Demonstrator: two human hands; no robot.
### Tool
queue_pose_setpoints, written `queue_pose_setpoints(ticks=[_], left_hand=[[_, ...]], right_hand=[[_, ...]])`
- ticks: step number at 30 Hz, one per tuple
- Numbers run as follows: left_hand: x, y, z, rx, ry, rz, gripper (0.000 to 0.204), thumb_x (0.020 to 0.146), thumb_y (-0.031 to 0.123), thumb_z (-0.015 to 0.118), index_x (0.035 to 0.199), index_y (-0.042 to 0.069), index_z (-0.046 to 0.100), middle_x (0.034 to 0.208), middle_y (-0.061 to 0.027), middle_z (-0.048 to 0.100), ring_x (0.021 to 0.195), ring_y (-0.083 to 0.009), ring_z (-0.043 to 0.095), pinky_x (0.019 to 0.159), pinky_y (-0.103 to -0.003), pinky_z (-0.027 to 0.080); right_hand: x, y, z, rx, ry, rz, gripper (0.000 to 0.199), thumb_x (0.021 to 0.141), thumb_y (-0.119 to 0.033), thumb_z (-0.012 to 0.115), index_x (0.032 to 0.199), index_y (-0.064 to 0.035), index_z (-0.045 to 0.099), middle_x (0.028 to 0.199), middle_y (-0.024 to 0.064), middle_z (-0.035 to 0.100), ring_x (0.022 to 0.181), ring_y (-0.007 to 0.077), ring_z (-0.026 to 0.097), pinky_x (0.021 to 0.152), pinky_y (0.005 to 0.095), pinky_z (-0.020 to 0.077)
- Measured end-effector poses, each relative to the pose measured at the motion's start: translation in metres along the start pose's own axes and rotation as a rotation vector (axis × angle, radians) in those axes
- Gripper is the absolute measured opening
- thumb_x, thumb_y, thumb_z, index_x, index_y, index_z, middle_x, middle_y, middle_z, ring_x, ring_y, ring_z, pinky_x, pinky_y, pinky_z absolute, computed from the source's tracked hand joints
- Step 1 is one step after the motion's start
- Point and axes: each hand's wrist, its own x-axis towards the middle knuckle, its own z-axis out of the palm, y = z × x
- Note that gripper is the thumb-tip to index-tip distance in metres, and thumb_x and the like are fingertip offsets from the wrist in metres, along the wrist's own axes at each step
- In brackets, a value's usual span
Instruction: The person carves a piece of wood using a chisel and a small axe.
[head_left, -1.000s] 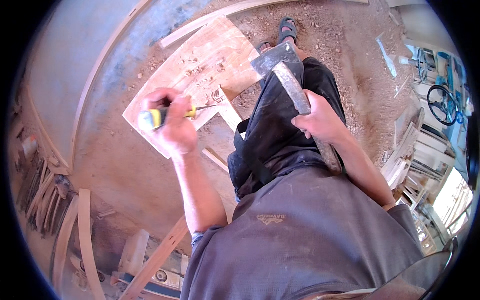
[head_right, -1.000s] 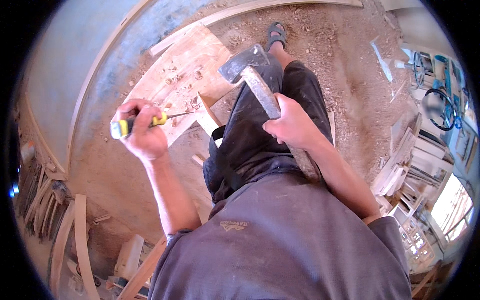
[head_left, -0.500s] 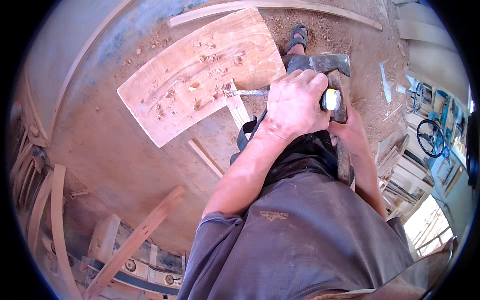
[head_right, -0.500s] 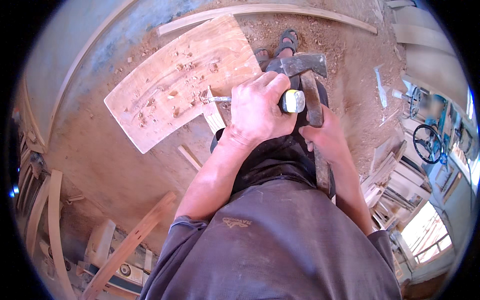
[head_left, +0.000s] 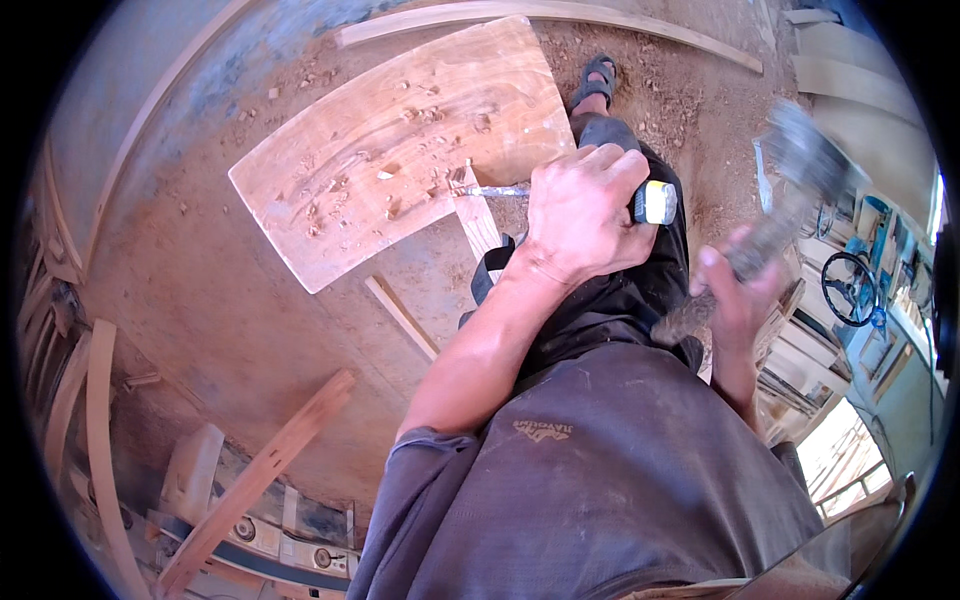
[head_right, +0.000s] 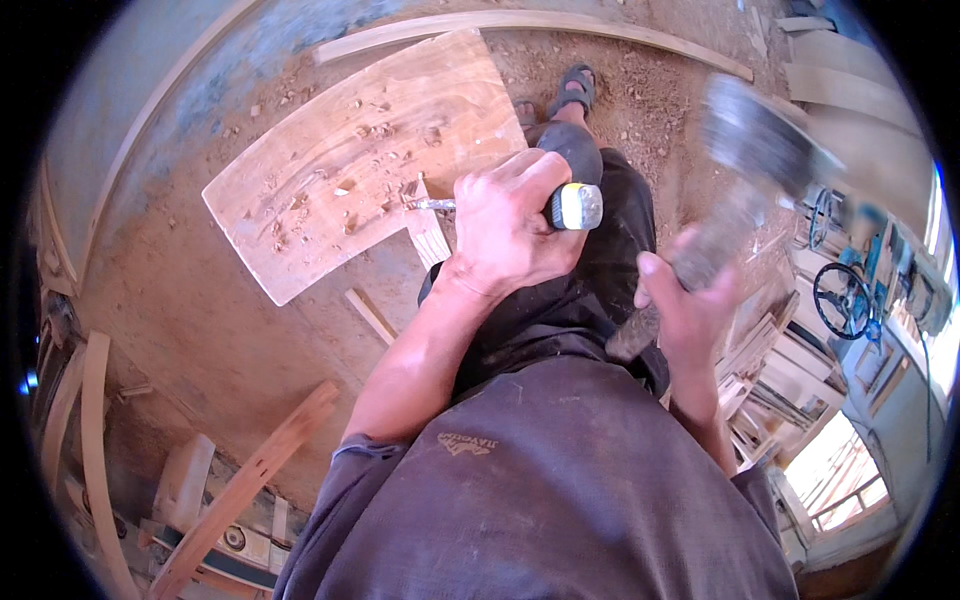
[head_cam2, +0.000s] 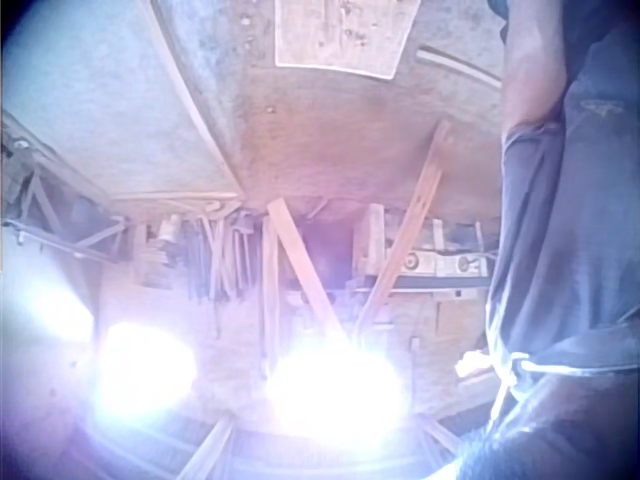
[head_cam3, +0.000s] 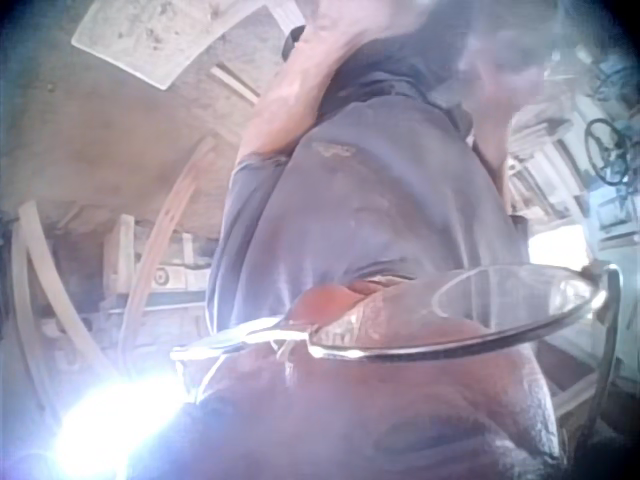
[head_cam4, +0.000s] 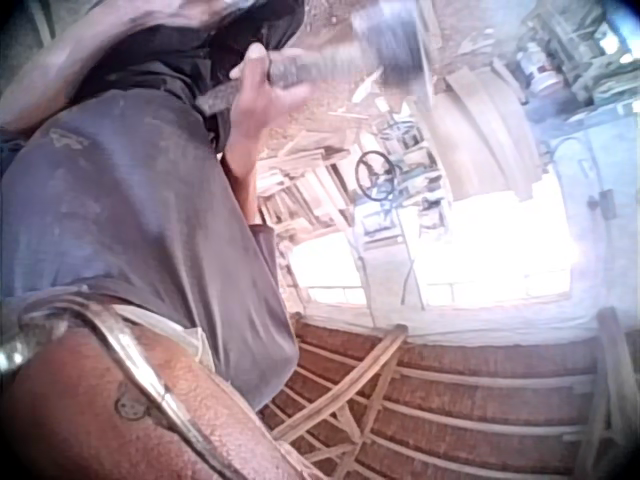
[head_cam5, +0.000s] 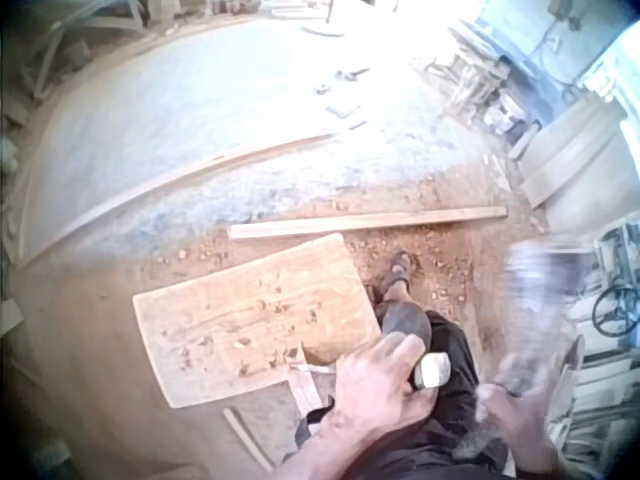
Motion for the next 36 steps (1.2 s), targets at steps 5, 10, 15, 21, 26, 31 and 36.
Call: queue_pose_setpoints(ticks=[5, 10, 15, 21, 26, 31, 36], left_hand=[[0.002, -0.001, -0.014, -0.093, 0.117, -0.001, 0.016, 0.068, 0.008, 0.073, 0.077, 0.007, 0.059, 0.068, -0.0134, 0.059, 0.062, -0.0353, 0.063, 0.055, -0.041, 0.049], [0.004, -0.006, -0.011, -0.118, 0.181, -0.031, 0.02, 0.067, 0.018, 0.072, 0.078, 0.01, 0.057, 0.071, -0.0108, 0.06, 0.067, -0.0364, 0.065, 0.056, -0.046, 0.049], [0.004, -0.007, -0.008, -0.037, 0.118, -0.08, 0.017, 0.066, 0.013, 0.071, 0.076, 0.008, 0.057, 0.071, -0.0122, 0.06, 0.066, -0.0383, 0.064, 0.058, -0.046, 0.049], [0.007, -0.006, -0.002, -0.026, 0.118, -0.117, 0.019, 0.069, 0.013, 0.074, 0.071, 0.007, 0.056, 0.069, -0.0148, 0.06, 0.064, -0.0398, 0.063, 0.058, -0.047, 0.048], [0.01, -0.008, 0.006, 0.058, 0.051, -0.134, 0.018, 0.069, 0.016, 0.072, 0.077, 0.009, 0.058, 0.073, -0.0122, 0.063, 0.069, -0.0381, 0.066, 0.06, -0.049, 0.051], [0.015, -0.01, 0.013, 0.093, 0.004, -0.153, 0.019, 0.068, 0.017, 0.071, 0.08, 0.009, 0.059, 0.075, -0.0115, 0.064, 0.072, -0.0374, 0.067, 0.062, -0.051, 0.052], [0.016, -0.007, 0.01, 0.119, -0.026, -0.201, 0.017, 0.072, 0.017, 0.074, 0.075, 0.009, 0.059, 0.073, -0.0153, 0.067, 0.066, -0.0368, 0.067, 0.063, -0.047, 0.053]], right_hand=[[0.006, -0.032, 0.014, 0.182, -0.026, -0.557, 0.033, 0.089, 0.006, 0.061, 0.116, -0.0056, 0.046, 0.079, 0.0111, 0.062, 0.06, 0.0141, 0.059, 0.059, 0.0302, 0.0507], [-0.002, -0.023, 0.017, -0.68, -0.142, -0.469, 0.021, 0.087, -0.001, 0.073, 0.106, -0.0037, 0.064, 0.089, 0.0104, 0.071, 0.067, 0.0223, 0.068, 0.063, 0.0369, 0.0548], [-0.006, -0.039, 0.012, -0.533, -0.062, -0.153, 0.028, 0.085, -0.005, 0.076, 0.108, 0.0005, 0.062, 0.088, 0.0081, 0.071, 0.065, 0.0219, 0.067, 0.061, 0.037, 0.054], [-0.008, -0.015, 0.017, -0.528, -0.04, -0.051, 0.041, 0.086, -0.009, 0.073, 0.121, 0.0036, 0.059, 0.087, 0.0117, 0.069, 0.078, 0.024, 0.068, 0.072, 0.0373, 0.0543], [0.009, -0.027, 0.0, -0.572, -0.097, 0.186, 0.028, 0.086, -0.009, 0.074, 0.108, 0.0001, 0.06, 0.081, 0.0073, 0.064, 0.066, 0.018, 0.063, 0.063, 0.0347, 0.0522], [0.007, -0.029, 0.006, -0.094, 0.109, 0.091, 0.019, 0.089, -0.005, 0.074, 0.097, -0.0051, 0.058, 0.079, 0.0044, 0.062, 0.056, 0.0085, 0.057, 0.052, 0.0246, 0.048], [0.018, -0.014, -0.003, -0.537, -0.208, 0.158, 0.045, 0.085, -0.007, 0.07, 0.126, 0.0039, 0.058, 0.092, 0.01, 0.069, 0.084, 0.0202, 0.068, 0.078, 0.0344, 0.0533]])
